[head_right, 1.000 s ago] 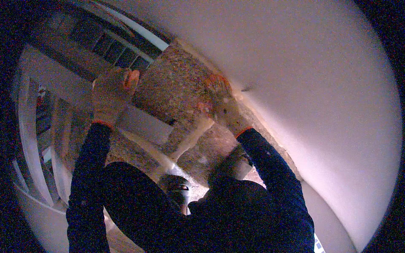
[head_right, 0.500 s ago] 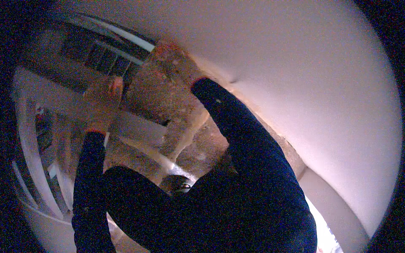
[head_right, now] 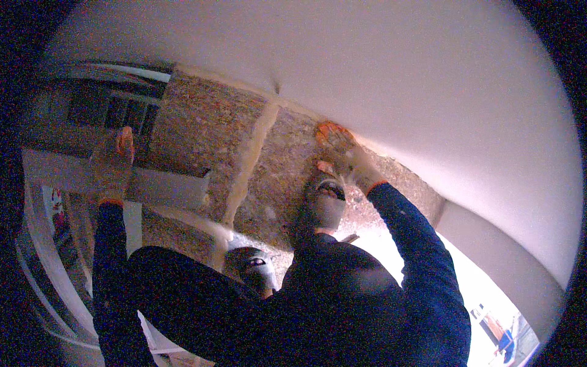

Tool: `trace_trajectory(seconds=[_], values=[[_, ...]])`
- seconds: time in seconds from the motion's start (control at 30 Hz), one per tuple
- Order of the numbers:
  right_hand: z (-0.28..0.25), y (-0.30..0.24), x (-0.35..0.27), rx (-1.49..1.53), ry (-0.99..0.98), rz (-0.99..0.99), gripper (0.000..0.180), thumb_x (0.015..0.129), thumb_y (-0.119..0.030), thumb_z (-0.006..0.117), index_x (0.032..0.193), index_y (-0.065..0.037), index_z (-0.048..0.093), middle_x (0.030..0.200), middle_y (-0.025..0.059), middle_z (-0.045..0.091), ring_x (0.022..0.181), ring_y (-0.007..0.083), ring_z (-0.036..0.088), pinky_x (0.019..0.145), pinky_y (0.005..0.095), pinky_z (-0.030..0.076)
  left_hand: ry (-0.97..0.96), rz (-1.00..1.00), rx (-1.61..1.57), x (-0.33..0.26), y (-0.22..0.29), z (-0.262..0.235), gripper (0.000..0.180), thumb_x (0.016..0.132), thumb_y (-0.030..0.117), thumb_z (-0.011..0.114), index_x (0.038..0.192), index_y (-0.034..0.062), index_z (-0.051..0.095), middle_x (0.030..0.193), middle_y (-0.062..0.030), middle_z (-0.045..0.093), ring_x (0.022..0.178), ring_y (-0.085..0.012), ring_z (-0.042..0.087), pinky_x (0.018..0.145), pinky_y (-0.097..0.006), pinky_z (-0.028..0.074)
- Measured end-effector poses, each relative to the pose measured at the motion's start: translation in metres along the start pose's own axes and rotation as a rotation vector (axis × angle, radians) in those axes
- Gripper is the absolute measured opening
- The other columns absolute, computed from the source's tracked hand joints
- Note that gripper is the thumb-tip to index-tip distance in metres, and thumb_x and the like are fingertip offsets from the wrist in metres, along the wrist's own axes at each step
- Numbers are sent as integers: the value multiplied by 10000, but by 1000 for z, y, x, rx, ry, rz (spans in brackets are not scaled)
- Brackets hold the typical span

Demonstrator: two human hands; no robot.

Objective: The person applies a bead of caulk along the junction between a tiled floor and a white wall using a caulking gun, then smooths it with a gloved finger. The person repositions the bucket and board, then continues applying and smoothing caulk along the wall-floor junction.

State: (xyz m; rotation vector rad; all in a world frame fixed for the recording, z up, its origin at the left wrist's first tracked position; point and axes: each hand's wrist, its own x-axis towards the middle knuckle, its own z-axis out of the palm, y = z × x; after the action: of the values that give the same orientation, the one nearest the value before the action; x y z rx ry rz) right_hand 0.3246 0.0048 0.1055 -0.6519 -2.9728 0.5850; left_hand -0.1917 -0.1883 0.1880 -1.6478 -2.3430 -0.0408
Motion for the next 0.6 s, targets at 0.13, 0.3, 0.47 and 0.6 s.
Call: trace_trajectory(seconds=[0.13,0.3,0.47,0.6], values=[[-5,-33,31,143,-120,-8,675,983,-493,576,1484,-54,464,1583,202,383,1480,370,341,1229,480,266,-136,-36,-23,6,3,-6,378,1025,444,511,994,149,746,957,-109,735,877,-345,709,754,-483,555],[44,-41,140,172,-277,-48,603,969,-390,600,1476,-85,485,1565,187,420,1465,352,364,1217,459,302,-240,-19,-30,10,5,-23,384,1033,439,492,995,150,742,967,-108,741,860,-345,712,736,-475,558],[33,-15,110,137,47,-161,569,976,-409,602,1463,-126,522,1580,171,411,1476,340,347,1222,448,294,-275,106,36,16,7,-32,372,1037,431,479,1004,162,733,949,-109,743,847,-354,711,726,-485,558],[0,-18,45,-97,-125,-61,605,972,-435,610,1468,-103,514,1579,161,415,1481,359,332,1222,471,285,-273,42,80,13,5,-26,337,1036,413,492,1034,168,724,971,-112,749,864,-349,712,733,-487,558]])
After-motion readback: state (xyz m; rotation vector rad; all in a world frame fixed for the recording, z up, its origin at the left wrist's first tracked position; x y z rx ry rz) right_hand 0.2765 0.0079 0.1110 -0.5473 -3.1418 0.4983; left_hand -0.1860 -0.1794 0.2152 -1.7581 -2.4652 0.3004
